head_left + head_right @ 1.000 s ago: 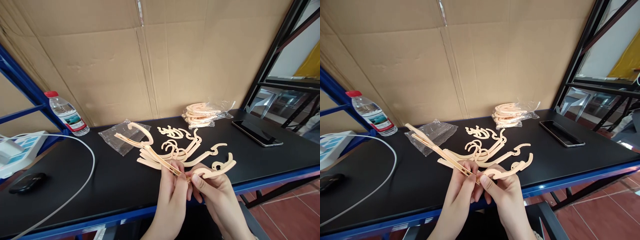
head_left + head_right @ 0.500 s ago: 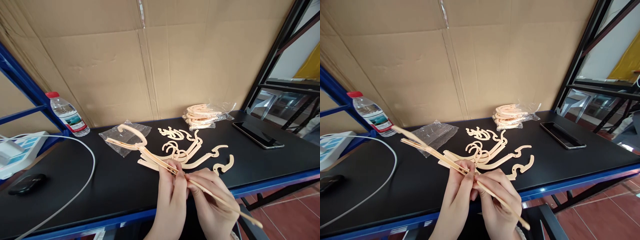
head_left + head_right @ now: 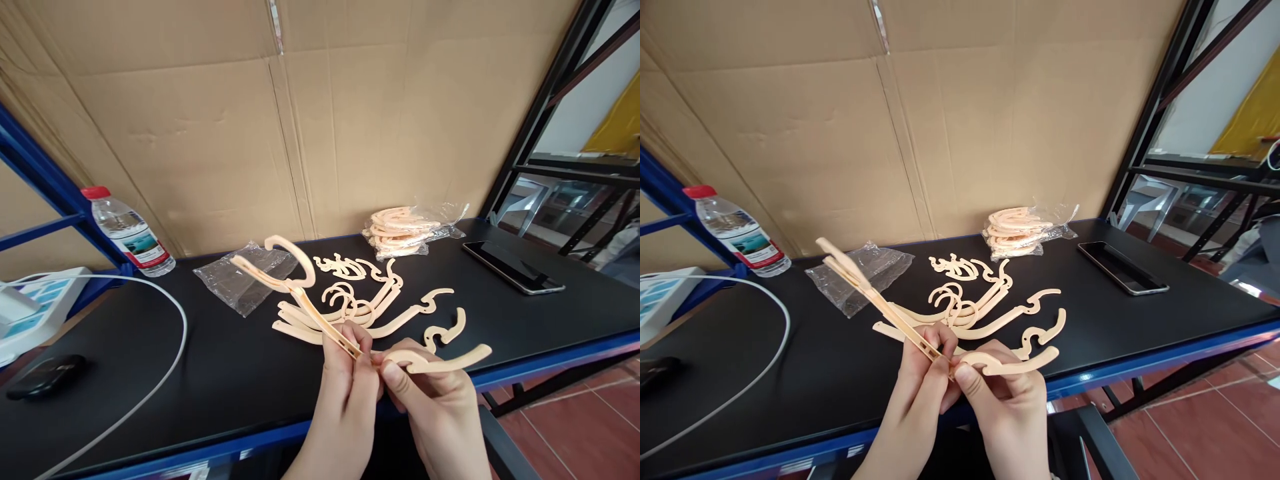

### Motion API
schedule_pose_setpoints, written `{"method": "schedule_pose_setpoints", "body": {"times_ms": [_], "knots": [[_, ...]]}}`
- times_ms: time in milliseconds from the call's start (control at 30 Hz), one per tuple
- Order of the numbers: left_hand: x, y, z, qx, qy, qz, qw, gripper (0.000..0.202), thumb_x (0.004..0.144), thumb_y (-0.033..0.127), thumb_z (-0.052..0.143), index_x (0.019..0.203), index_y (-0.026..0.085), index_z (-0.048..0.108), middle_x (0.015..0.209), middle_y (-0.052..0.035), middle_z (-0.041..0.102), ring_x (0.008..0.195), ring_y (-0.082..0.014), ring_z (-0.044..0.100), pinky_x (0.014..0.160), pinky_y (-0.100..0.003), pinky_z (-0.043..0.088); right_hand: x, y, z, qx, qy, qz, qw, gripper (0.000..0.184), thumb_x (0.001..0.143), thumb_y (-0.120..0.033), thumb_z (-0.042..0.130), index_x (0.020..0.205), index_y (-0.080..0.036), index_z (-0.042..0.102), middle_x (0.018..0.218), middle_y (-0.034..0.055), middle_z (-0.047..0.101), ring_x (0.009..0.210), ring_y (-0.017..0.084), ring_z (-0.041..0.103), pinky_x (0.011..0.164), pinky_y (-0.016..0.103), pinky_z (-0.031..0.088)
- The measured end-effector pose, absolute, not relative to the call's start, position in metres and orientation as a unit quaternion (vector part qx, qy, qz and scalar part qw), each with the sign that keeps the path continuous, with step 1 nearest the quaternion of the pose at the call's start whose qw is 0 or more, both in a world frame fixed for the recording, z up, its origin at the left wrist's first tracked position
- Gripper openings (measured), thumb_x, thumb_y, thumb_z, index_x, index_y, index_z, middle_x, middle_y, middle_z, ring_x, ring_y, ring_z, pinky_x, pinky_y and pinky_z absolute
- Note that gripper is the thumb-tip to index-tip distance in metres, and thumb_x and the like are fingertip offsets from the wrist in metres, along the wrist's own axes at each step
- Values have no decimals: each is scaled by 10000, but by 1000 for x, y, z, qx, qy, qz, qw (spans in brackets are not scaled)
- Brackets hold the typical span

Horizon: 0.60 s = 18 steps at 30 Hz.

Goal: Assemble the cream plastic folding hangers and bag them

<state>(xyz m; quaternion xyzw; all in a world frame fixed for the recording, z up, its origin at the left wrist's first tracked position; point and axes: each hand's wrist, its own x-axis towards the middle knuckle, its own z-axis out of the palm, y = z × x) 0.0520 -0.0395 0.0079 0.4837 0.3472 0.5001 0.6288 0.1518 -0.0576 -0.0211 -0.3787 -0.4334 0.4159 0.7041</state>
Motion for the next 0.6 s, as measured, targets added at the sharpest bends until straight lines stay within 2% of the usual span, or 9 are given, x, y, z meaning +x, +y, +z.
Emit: {"method": "schedule_pose_setpoints", "body": {"times_ms": [133,267,333,433,500,600], "knots": [[49,-39,8,483,343,504,629,206,902,257,525,794,225,352,726,72,413,417,-9,261,441,-199,184,162,-56,-12,-338,-393,550,655,194,795,-328,751,684,-170,727,662,16,577,450,64,413,391,205,318],[39,-33,10,500,323,548,587,191,918,255,501,808,224,348,794,60,434,403,4,344,425,-188,176,172,-55,-6,-301,-347,651,605,259,825,-350,733,698,-152,624,671,-11,538,470,39,317,396,172,247],[34,-29,11,498,335,545,585,182,920,247,507,819,227,357,800,54,466,392,-4,389,400,-177,211,174,-54,-7,-294,-368,672,571,263,879,-381,672,753,-169,580,570,-48,470,461,53,312,401,167,269],[31,-26,13,479,363,536,593,181,911,262,539,826,225,384,773,47,516,419,-43,488,395,-177,346,177,-51,-10,-292,-439,683,505,268,920,-412,613,806,-178,554,458,-104,371,393,43,269,394,160,273],[32,-27,14,467,378,543,587,189,886,289,592,843,221,421,761,48,534,488,-84,568,430,-202,449,179,-48,-10,-315,-472,669,480,266,908,-412,629,821,-167,568,450,-107,403,362,31,287,384,152,283],[35,-29,13,454,396,551,578,201,848,317,654,894,220,483,765,44,548,578,-124,620,457,-231,527,182,-44,-6,-338,-461,661,486,263,873,-413,665,850,-167,576,523,-56,558,401,69,483,443,191,428]]}}
